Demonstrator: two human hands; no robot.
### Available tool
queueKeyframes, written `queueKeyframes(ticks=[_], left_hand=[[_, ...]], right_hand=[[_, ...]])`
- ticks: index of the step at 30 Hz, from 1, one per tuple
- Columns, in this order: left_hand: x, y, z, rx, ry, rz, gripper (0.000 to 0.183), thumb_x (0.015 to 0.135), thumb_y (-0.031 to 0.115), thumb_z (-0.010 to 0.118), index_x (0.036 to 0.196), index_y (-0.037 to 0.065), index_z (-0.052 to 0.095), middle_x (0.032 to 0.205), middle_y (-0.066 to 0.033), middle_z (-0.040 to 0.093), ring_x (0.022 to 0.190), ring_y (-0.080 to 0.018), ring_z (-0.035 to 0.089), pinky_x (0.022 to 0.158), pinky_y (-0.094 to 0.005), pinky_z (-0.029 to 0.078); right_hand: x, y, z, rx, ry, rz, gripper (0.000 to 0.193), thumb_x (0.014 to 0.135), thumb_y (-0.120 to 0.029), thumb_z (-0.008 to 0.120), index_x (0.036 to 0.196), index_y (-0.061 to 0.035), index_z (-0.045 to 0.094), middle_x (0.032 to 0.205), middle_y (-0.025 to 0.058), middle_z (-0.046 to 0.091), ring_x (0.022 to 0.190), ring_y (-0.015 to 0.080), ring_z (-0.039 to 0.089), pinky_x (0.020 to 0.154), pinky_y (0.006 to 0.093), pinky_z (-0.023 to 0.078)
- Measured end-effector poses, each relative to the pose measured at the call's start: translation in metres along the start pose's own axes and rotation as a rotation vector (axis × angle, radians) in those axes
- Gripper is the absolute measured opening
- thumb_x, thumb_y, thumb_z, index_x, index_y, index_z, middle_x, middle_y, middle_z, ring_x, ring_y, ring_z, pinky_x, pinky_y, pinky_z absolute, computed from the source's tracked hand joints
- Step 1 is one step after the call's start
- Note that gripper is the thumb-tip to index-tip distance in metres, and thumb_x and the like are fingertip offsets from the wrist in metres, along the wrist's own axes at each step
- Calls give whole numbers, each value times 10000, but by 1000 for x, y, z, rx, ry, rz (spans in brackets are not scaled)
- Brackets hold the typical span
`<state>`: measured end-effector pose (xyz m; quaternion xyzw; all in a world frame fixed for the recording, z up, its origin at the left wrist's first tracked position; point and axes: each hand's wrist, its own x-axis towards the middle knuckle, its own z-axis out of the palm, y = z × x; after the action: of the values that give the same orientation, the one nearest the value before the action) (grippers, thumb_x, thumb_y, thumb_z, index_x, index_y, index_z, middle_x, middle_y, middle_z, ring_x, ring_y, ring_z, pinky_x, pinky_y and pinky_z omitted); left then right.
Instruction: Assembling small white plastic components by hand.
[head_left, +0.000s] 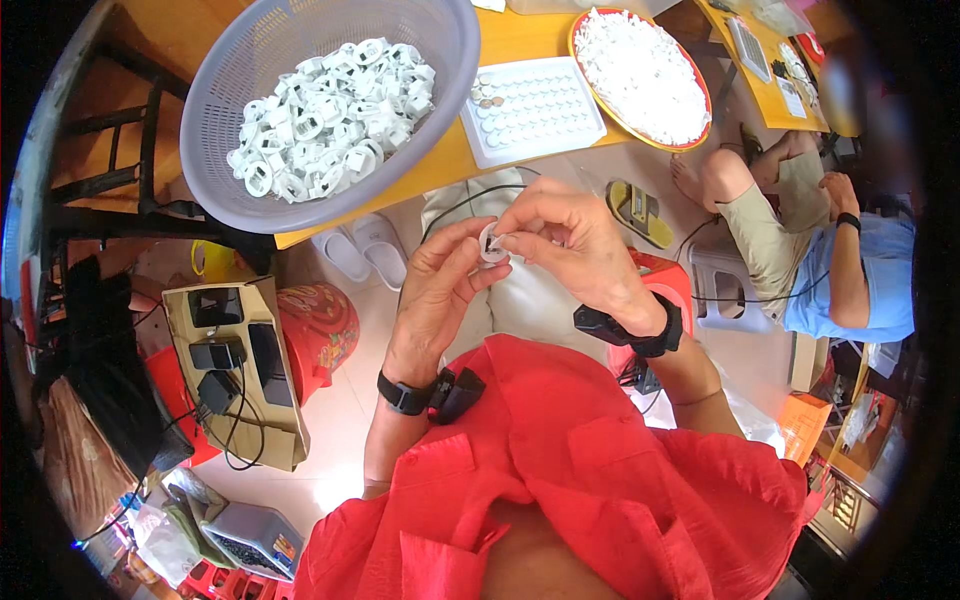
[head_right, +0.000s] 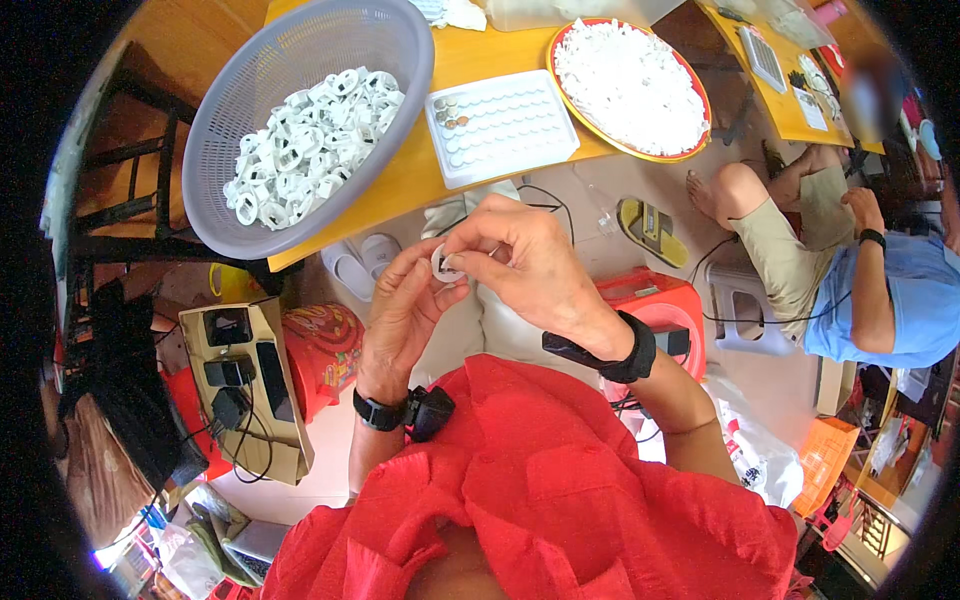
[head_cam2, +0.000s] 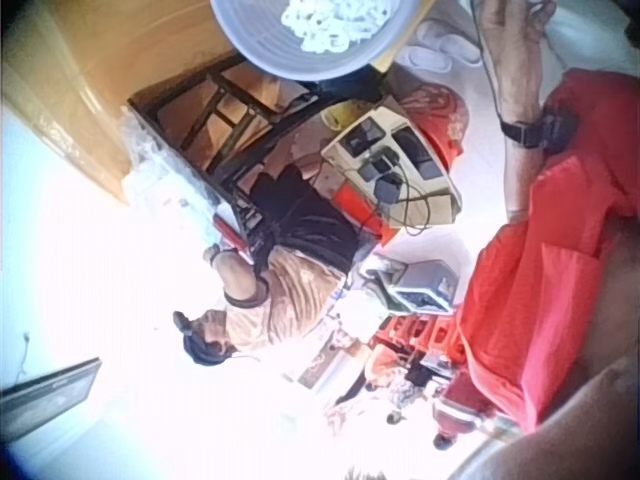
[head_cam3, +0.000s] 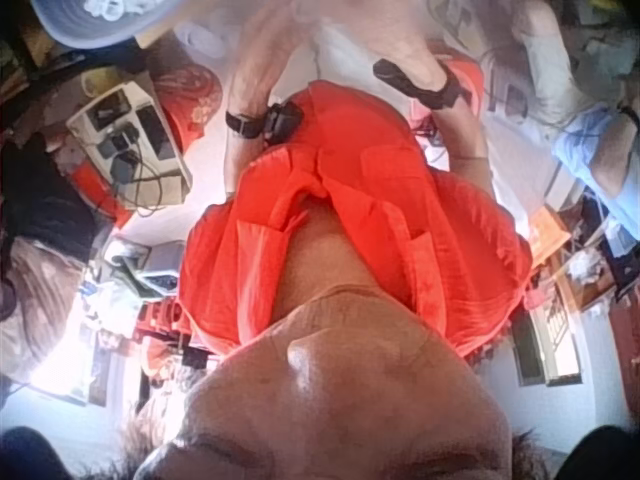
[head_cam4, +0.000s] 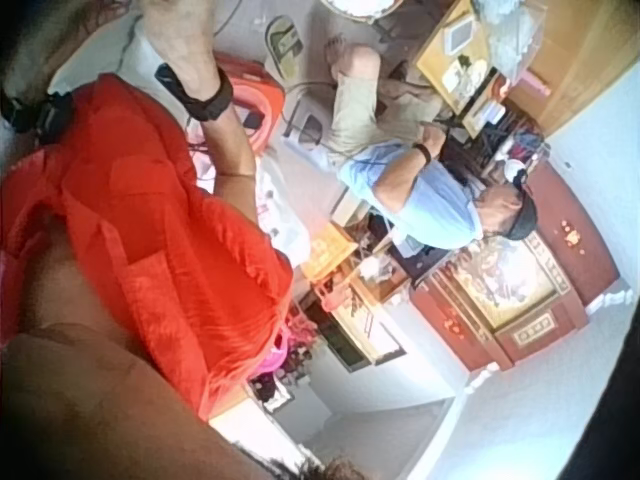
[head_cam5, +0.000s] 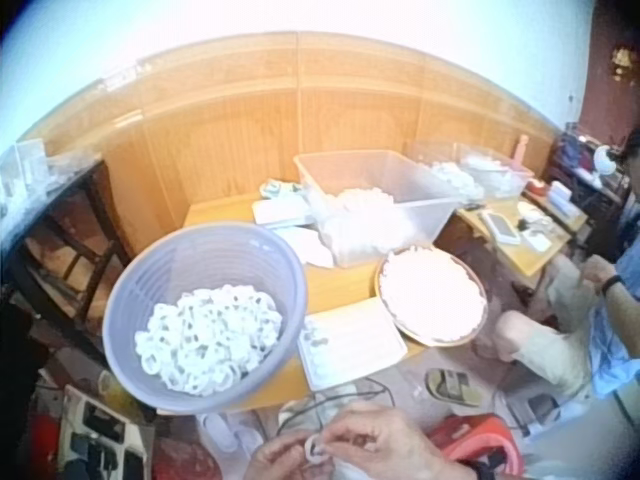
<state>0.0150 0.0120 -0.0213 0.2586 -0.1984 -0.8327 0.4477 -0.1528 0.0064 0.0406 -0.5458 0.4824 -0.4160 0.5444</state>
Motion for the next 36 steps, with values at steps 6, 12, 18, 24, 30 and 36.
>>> queueKeyframes(ticks=[6, 12, 18, 24, 30, 36], left_hand=[[-2, 1, 3, 37, 9, 1, 242, 904, 117, 503, 1118, 12, 545, 1073, -84, 579, 934, -166, 588, 786, -311, 529], [-2, -2, -1, 58, 1, 14, 265, 910, 128, 492, 1144, 9, 528, 1048, -93, 590, 918, -177, 602, 775, -323, 542], [-2, 0, 1, 68, 3, -40, 246, 908, 128, 495, 1113, 4, 550, 1050, -82, 587, 907, -160, 596, 774, -300, 531], [-3, 0, 4, 90, 0, -43, 248, 909, 130, 495, 1111, -1, 554, 1039, -85, 591, 902, -159, 600, 770, -293, 530], [-3, -3, 4, 156, 41, -28, 260, 910, 117, 484, 1134, -9, 525, 994, -95, 602, 844, -155, 615, 759, -314, 548], [-2, -5, 2, 168, 78, -63, 257, 907, 125, 495, 1123, -10, 534, 984, -89, 609, 835, -154, 620, 749, -310, 552]], right_hand=[[-4, -2, 2, -80, -35, 25, 70, 792, 26, 601, 854, 14, 631, 827, 35, 549, 712, 69, 530, 589, 194, 407], [-6, -2, 3, -104, 7, 36, 68, 781, 10, 618, 848, 15, 626, 778, 36, 587, 684, 69, 554, 585, 203, 438], [-7, -1, 1, -72, 20, 50, 80, 767, 16, 624, 847, 22, 613, 745, 48, 609, 678, 70, 573, 593, 213, 469], [-8, 6, 1, -84, 46, 0, 68, 759, 29, 628, 823, 32, 606, 750, 43, 564, 660, 78, 569, 585, 216, 469], [-12, 8, 4, -82, 75, -11, 65, 753, 36, 629, 813, 23, 607, 736, 42, 548, 644, 83, 565, 565, 219, 464], [-14, 12, 4, -320, 110, -141, 87, 737, 40, 631, 818, 10, 616, 722, 45, 553, 617, 87, 561, 539, 226, 450]])
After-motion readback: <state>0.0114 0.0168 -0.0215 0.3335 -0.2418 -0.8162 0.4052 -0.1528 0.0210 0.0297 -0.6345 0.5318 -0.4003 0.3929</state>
